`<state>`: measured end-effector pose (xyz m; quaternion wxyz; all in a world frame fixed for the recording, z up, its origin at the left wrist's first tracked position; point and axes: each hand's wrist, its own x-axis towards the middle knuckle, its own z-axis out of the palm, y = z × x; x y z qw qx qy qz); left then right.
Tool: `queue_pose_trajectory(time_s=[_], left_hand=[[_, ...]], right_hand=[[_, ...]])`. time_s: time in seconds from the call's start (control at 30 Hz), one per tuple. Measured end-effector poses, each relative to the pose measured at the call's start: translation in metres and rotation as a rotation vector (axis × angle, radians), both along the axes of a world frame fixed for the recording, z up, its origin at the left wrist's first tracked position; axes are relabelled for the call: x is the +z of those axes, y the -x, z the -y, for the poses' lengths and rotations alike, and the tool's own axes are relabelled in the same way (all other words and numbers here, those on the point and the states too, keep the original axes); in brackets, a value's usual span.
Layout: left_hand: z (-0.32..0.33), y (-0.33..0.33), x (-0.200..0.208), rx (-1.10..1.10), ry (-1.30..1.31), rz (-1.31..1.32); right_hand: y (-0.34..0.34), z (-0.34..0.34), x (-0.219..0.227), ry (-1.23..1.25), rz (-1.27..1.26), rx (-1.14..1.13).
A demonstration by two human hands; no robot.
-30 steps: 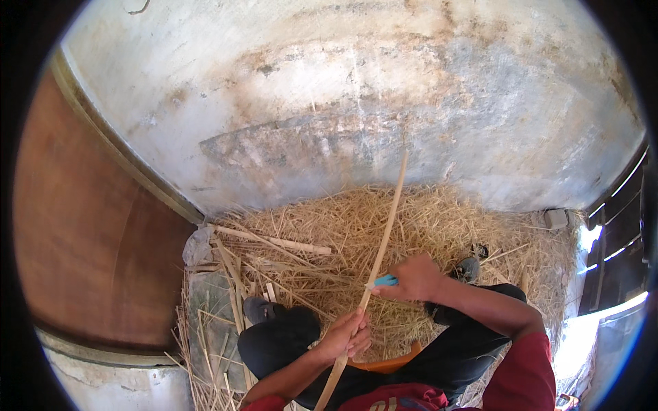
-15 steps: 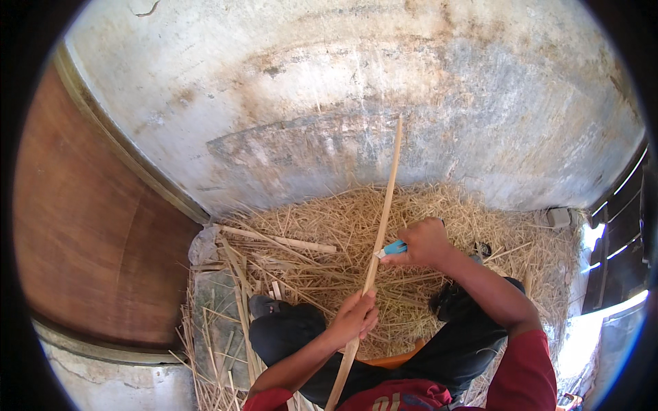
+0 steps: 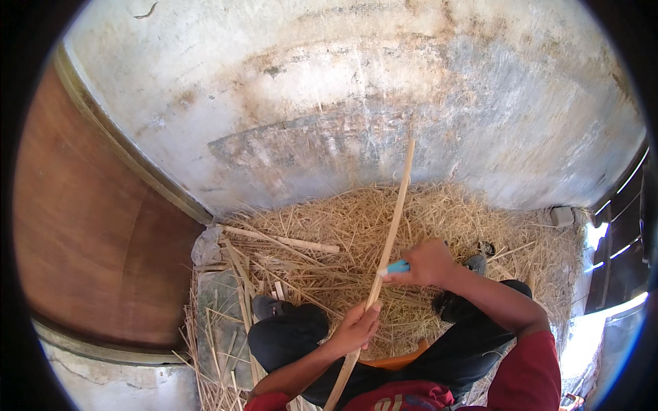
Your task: The person sits on the floor and uses a knife to shave a long bamboo stick. They hold the stick with their left hand and scrape the knife along its length with their right hand, removing thin strips of bamboo.
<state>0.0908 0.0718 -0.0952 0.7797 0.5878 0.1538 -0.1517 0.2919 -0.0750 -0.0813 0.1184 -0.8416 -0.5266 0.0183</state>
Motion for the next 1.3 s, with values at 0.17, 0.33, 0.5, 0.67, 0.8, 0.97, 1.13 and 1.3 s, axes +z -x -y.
queue_pose_trajectory(time_s=[0.17, 0.33, 0.5, 0.67, 0.8, 0.97, 1.13, 1.3], left_hand=[[0.009, 0.0, -0.002, 0.019, -0.081, -0.034], [0.014, -0.001, 0.0, 0.014, -0.134, -0.004], [0.021, 0.013, 0.003, -0.115, -0.062, -0.032], [0.023, 0.022, -0.002, -0.21, -0.016, -0.096], [0.029, 0.038, -0.007, -0.377, -0.255, 0.192], [0.014, 0.024, -0.009, -0.156, -0.007, -0.077], [0.006, 0.002, -0.01, -0.001, -0.031, 0.047], [0.017, -0.01, -0.009, 0.091, -0.309, 0.429]], right_hand=[[-0.044, 0.0, -0.019, -0.07, 0.119, -0.142], [-0.068, 0.001, -0.023, -0.11, 0.137, -0.269], [-0.132, 0.039, -0.017, -0.121, 0.288, -0.432], [-0.192, 0.083, -0.022, -0.091, 0.159, -0.807], [-0.216, 0.158, -0.02, -0.459, 0.05, -1.114], [-0.163, 0.118, -0.01, -0.11, -0.127, -0.928], [-0.069, 0.044, 0.025, -0.202, -0.078, -0.338], [-0.021, 0.008, 0.011, -0.003, -0.014, -0.025]])
